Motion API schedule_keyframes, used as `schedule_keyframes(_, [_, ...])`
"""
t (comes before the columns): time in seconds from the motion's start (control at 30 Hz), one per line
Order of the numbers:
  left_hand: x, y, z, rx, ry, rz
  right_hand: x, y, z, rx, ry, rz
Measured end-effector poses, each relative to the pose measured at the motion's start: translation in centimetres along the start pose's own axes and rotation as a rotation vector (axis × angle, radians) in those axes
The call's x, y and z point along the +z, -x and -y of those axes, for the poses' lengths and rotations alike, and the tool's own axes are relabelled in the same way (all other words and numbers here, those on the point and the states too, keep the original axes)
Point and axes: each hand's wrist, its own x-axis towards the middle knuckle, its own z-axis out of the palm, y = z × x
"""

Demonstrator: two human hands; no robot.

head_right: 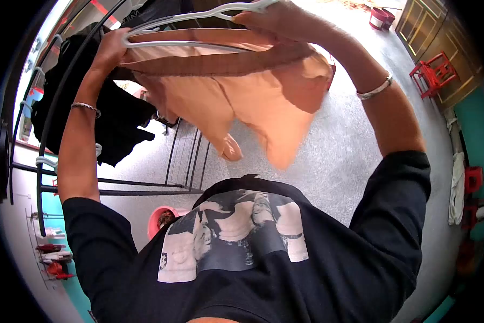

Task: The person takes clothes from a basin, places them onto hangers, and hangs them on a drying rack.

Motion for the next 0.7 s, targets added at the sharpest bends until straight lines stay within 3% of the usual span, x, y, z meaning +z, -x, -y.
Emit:
schedule_keyframes(0.03, [-0.2, 0.0, -0.6, -0.002, 0.074, 0.046, -0.1, 0.1, 0.3, 0.106, 0.107, -0.001])
schedule_keyframes(0.07, [-0.2, -0.2, -1.1, -0.037, 0.078, 0.065, 1.0, 0.3, -0.8, -0.068, -0.018, -0.152])
schedule_keyframes(0.17, [1.1, -1.0, -0.9, -0.040, 0.079, 0.037, 1.7, -1.5, -2.9, -0.245, -0.086, -0.107])
schedule_keyframes(0.2, [1.5, -1.3, -1.0, -0.021, 0.075, 0.014, 0.7, -1.2, -0.9, -0.019, -0.026, 0.047])
schedule_keyframes(0.27, [1.7, -1.7, -1.5, -0.010, 0.054, 0.057, 2.9, 0.3, 2.7, -0.222, 0.148, -0.186])
schedule_keyframes(0.3, [1.8, -2.0, -2.1, -0.001, 0.043, 0.078, 2.0, -0.9, 2.5, -0.096, 0.205, -0.038])
schedule_keyframes(0.33, [2.0, -2.2, -3.0, -0.109, 0.176, 0.113, 1.1, -2.2, 2.3, 0.022, 0.279, 0.116])
schedule_keyframes(0.43, [0.5, -2.8, -6.1, -0.402, 0.510, 0.293, 2.4, -3.8, 2.7, -0.183, 0.533, 0.195])
schedule_keyframes(0.47, [0.4, -3.2, -5.8, -0.419, 0.583, 0.358, 1.5, -1.3, 5.4, -0.059, 0.263, 0.308])
schedule_keyframes(0.5, [1.0, -3.4, -5.2, -0.477, 0.718, 0.337, 1.8, -1.5, 4.6, -0.177, 0.214, 0.361])
schedule_keyframes(0.57, [3.1, -3.3, -3.7, -0.592, 0.985, 0.287, 2.4, -1.2, 4.0, -0.206, 0.365, 0.410])
schedule_keyframes(0.6, [3.8, -3.1, -3.5, -0.700, 1.093, 0.256, 2.8, -0.9, 2.8, -0.396, 0.304, 0.258])
schedule_keyframes(0.63, [5.6, -3.0, -2.7, -0.794, 1.219, 0.206, 2.4, -1.2, 2.6, -0.310, 0.241, 0.317])
schedule_keyframes(0.7, [7.8, -1.6, -3.8, -0.788, 1.439, 0.243, 1.4, -1.0, 2.8, -0.126, 0.108, 0.433])
